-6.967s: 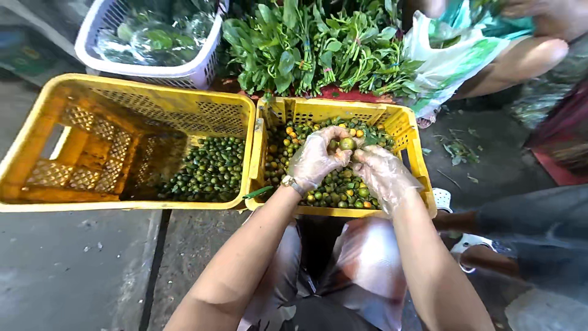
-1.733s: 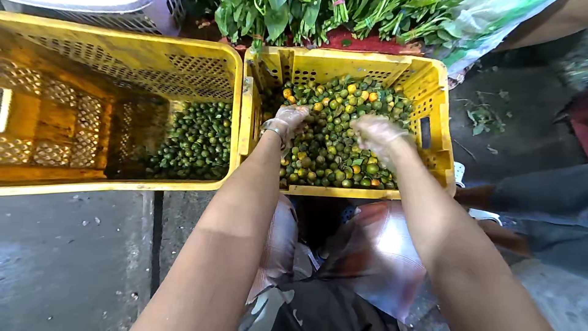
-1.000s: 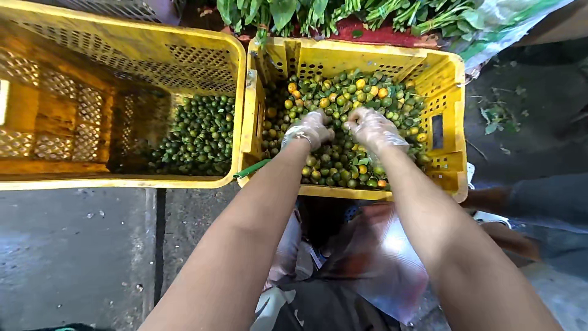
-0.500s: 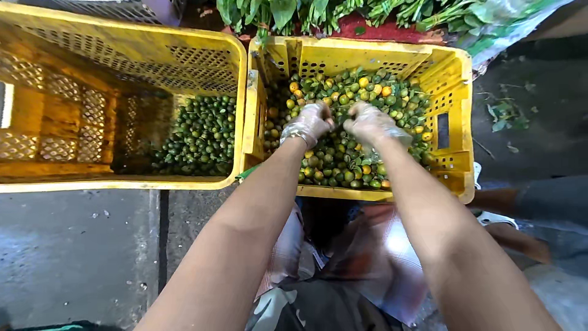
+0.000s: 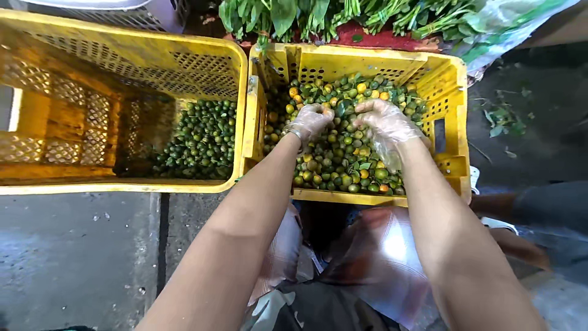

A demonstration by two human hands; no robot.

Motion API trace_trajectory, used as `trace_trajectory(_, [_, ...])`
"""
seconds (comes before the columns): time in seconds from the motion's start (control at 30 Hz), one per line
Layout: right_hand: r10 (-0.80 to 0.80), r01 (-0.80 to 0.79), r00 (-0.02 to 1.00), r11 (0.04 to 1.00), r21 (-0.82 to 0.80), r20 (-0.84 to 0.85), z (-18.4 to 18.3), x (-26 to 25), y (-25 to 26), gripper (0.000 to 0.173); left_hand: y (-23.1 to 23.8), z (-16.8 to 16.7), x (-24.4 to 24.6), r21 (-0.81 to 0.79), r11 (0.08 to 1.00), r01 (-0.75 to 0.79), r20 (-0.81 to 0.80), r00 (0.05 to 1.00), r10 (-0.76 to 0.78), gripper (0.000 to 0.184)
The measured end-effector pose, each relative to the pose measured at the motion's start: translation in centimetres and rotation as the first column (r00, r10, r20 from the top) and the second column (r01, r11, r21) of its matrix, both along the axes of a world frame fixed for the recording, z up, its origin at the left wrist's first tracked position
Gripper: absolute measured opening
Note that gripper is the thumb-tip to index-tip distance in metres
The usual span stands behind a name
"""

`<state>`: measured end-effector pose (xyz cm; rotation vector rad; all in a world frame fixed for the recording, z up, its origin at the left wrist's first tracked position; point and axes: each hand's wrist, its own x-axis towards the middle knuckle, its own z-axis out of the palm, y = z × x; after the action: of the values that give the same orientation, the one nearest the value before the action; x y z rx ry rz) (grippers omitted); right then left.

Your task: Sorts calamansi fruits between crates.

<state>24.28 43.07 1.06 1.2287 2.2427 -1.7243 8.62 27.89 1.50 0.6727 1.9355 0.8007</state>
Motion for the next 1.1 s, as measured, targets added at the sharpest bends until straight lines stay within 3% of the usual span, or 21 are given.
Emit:
trace_trajectory(0.1, [0.214,-0.205,0.977,0.934,0.292,0.004,1.5,-1.4,-0.9,0.039,-0.5,0.2,-0.8,0.041,0.981,-0.189,0.163,0.970,0.180,0.030])
trace_trajectory(0.2, [0.278,-0.323,0.946,0.863,0.389,0.169,3.0,-2.5,-3.3,0.058,-0.1,0.1,0.3,0.093,0.974,-0.207,0.216,0.959,0.183,0.029])
trace_trajectory(0.27, [0.312,-0.389,0.920,0.804,0.450,0.237,2.0,-3.1,-3.5,0.049,0.0,0.2,0.6,0.122,0.963,-0.240,0.264,0.943,0.201,0.033])
trace_trajectory(0.4, [0.283,-0.488,0.871,0.591,0.642,0.402,-3.0,-2.4,-0.4,0.034,1.4,-3.4,-0.1,0.161,0.935,-0.315,0.286,0.922,0.262,0.032])
trace_trajectory(0.5, [0.283,-0.526,0.843,0.608,0.595,0.457,-1.0,-2.9,-2.2,0.028,1.7,-3.7,-0.6,0.153,0.919,-0.364,0.281,0.907,0.313,0.032])
trace_trajectory(0.63, [0.441,-0.587,0.801,0.714,0.382,0.406,2.0,-3.4,-4.3,0.018,1.1,-3.7,-1.3,0.106,0.856,-0.506,0.258,0.845,0.468,0.033])
trace_trajectory(0.7, [0.435,-0.604,0.767,0.739,0.299,0.472,2.7,-3.2,-4.1,0.028,0.6,-3.7,-1.9,0.091,0.821,-0.564,0.270,0.807,0.525,0.034])
trace_trajectory(0.8, [0.341,-0.642,0.644,0.727,0.243,0.685,3.2,-2.4,-3.2,0.059,0.9,-3.3,-2.0,0.097,0.790,-0.605,0.396,0.752,0.527,0.034])
trace_trajectory(0.87, [0.258,-0.567,0.688,0.775,0.280,0.678,3.8,-2.1,-3.2,0.055,1.7,-3.5,-1.8,0.105,0.802,-0.588,0.468,0.741,0.482,0.035])
trace_trajectory(0.93, [0.175,-0.396,0.835,0.850,0.349,0.522,3.9,-1.7,-3.1,0.035,2.1,-3.7,-2.0,0.089,0.801,-0.593,0.530,0.709,0.466,0.037])
trace_trajectory(1.0, [0.067,-0.208,0.914,0.924,0.320,0.401,3.8,-2.0,-3.6,0.031,1.6,-2.4,-2.9,0.067,0.740,-0.670,0.611,0.614,0.500,0.036])
trace_trajectory(1.07, [-0.101,0.078,0.964,0.992,0.102,0.248,4.0,-2.8,-5.3,0.027,-0.1,0.0,-4.1,0.081,0.619,-0.781,0.705,0.484,0.519,0.032])
trace_trajectory(1.1, [-0.207,0.224,0.964,0.970,-0.090,0.167,3.7,-3.2,-5.9,0.027,-1.4,1.2,-4.7,0.092,0.542,-0.836,0.738,0.423,0.526,0.030])
